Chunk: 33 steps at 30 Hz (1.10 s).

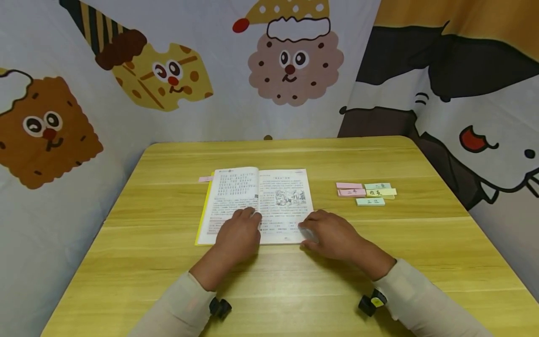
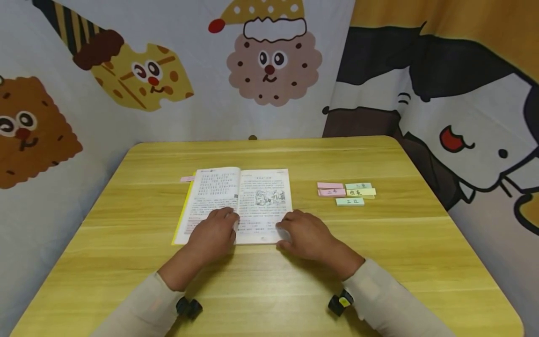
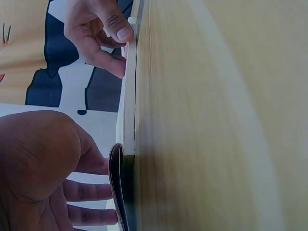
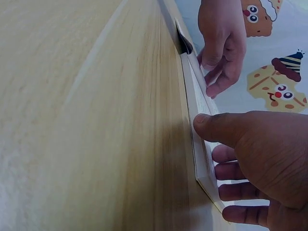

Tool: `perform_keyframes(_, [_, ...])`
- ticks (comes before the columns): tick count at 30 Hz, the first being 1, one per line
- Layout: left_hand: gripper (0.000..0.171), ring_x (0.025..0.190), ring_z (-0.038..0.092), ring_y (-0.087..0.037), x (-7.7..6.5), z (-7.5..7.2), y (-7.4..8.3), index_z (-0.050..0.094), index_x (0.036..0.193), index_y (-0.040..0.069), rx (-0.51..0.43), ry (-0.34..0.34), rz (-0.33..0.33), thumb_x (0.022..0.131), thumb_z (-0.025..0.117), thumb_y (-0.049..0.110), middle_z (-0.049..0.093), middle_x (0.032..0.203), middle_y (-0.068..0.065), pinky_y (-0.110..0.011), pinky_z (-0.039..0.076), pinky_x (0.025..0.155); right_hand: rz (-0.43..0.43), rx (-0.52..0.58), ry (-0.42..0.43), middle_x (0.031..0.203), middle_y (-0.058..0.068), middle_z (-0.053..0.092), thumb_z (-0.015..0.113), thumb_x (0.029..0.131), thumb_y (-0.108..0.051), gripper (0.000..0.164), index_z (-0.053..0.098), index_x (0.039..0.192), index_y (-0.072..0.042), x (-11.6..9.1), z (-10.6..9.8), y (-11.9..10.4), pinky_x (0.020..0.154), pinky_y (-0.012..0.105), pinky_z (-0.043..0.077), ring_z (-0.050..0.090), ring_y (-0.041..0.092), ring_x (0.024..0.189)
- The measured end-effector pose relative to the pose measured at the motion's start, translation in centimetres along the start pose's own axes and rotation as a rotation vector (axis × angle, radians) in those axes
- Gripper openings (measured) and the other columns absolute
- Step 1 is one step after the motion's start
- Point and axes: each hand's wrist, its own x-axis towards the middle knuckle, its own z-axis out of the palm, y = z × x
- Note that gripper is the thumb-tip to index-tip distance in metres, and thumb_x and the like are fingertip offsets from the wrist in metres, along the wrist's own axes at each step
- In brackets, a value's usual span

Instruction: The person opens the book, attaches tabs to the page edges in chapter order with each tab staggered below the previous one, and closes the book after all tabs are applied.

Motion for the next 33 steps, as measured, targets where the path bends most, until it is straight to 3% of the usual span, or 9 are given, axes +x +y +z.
perform_keyframes(4, [0.023, 0.100, 0.054, -0.027, 0.1, 0.1, 0.1, 0.063, 0.107, 0.008, 0.008, -0.020, -0.009, 0.087, 0.055, 0.017, 0.055, 0.117, -0.009, -0.039, 0.050, 0.064, 0.000, 0.006, -0.011, 0.107, -0.004, 0.061, 0.074, 0.076, -0.045, 0.047, 0.069, 0.112, -0.016, 0.0, -0.1, 0.0, 0.080, 0.031, 0.046, 0.056, 0.013, 0.097])
perform_keyframes(8, [0.029, 0.105, 0.054, -0.032, 0.1, 0.0, 0.2, 0.062, 0.107, 0.009, 0.000, -0.051, -0.012, 0.089, 0.059, 0.032, 0.055, 0.120, -0.012, -0.043, 0.050, 0.074, -0.022, 0.010, -0.016, 0.106, -0.004, 0.062, 0.076, 0.075, -0.041, 0.044, 0.070, 0.110, -0.015, 0.1, -0.3, 0.1, 0.081, 0.032, 0.046, 0.056, 0.013, 0.097])
perform_keyframes(16, [0.057, 0.112, 0.049, -0.037, -0.2, -0.2, 0.5, 0.060, 0.116, 0.017, -0.027, -0.089, 0.000, 0.079, 0.062, 0.061, 0.050, 0.124, -0.018, -0.048, 0.046, 0.081, -0.052, 0.025, -0.042, 0.107, -0.004, 0.062, 0.076, 0.076, -0.040, 0.042, 0.070, 0.109, -0.014, 0.2, -0.6, 0.5, 0.082, 0.031, 0.046, 0.055, 0.013, 0.098])
perform_keyframes(21, [0.065, 0.115, 0.046, -0.038, -0.1, -0.2, 0.7, 0.059, 0.119, 0.020, -0.029, -0.111, -0.009, 0.074, 0.064, 0.065, 0.048, 0.127, -0.019, -0.049, 0.045, 0.084, -0.072, 0.044, -0.045, 0.106, -0.004, 0.063, 0.071, 0.082, -0.036, 0.031, 0.072, 0.105, -0.015, 0.2, -0.9, 0.5, 0.081, 0.031, 0.046, 0.055, 0.012, 0.098])
perform_keyframes(26, [0.068, 0.115, 0.046, -0.038, 0.0, 0.0, 0.7, 0.059, 0.121, 0.020, -0.023, -0.119, -0.020, 0.072, 0.066, 0.066, 0.047, 0.128, -0.018, -0.049, 0.044, 0.084, -0.078, 0.056, -0.018, 0.102, -0.005, 0.064, 0.065, 0.086, -0.021, 0.014, 0.073, 0.096, -0.017, 0.2, -1.1, 0.4, 0.082, 0.031, 0.047, 0.056, 0.012, 0.097])
perform_keyframes(33, [0.066, 0.111, 0.047, -0.037, 0.0, 0.1, 0.7, 0.060, 0.119, 0.020, -0.016, -0.109, -0.018, 0.071, 0.066, 0.066, 0.048, 0.126, -0.018, -0.048, 0.045, 0.081, -0.007, 0.050, 0.027, 0.099, -0.009, 0.064, 0.068, 0.084, -0.014, 0.015, 0.071, 0.099, -0.018, 0.3, -1.4, 0.2, 0.078, 0.030, 0.048, 0.056, 0.010, 0.094])
